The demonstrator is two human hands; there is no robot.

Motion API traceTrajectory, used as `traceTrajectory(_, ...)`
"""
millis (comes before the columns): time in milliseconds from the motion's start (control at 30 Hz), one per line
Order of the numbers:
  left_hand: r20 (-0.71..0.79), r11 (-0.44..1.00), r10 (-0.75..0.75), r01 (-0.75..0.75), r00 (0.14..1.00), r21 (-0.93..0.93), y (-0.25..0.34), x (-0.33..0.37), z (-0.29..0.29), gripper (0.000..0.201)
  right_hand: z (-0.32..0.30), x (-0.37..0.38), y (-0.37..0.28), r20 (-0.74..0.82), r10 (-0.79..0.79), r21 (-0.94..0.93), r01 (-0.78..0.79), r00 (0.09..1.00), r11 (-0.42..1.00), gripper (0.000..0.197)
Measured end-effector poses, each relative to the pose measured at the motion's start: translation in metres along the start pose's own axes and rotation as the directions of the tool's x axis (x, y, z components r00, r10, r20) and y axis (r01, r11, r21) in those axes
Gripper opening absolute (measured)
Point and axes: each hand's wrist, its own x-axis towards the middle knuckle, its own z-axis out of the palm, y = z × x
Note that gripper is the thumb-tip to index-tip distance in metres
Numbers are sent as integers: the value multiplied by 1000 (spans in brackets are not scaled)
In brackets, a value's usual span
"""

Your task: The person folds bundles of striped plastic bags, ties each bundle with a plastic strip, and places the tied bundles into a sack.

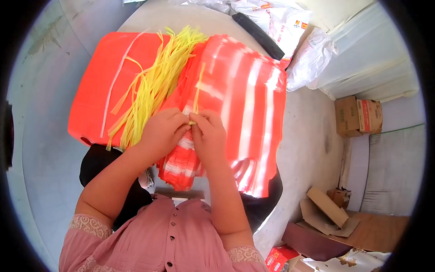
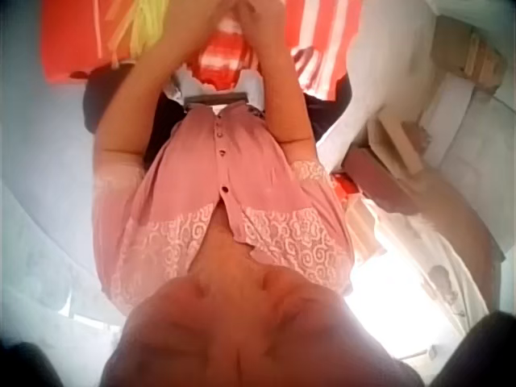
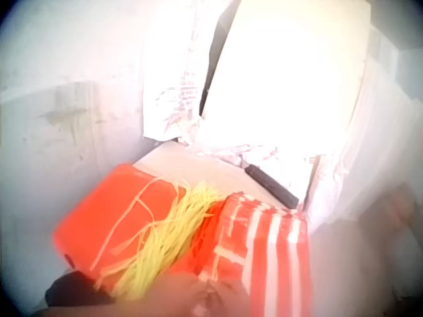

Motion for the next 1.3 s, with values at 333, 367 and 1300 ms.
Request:
traceTrajectory(333, 161, 610, -437, 423, 885, -670, -5, 0, 12, 8, 0, -1, -15, 48, 297, 267, -299, 954, 916, 31)
traceTrajectory(367, 162, 598, -445, 426, 881, -679, -5, 1, 13, 9, -1, 0, -16, 115, 400, 346, -414, 909, 842, 34)
traceTrajectory(1300, 145, 642, -449, 432, 881, -634, -14, 7, 14, 15, -26, -8, -4, 136, 123, 148, -143, 983, 979, 19)
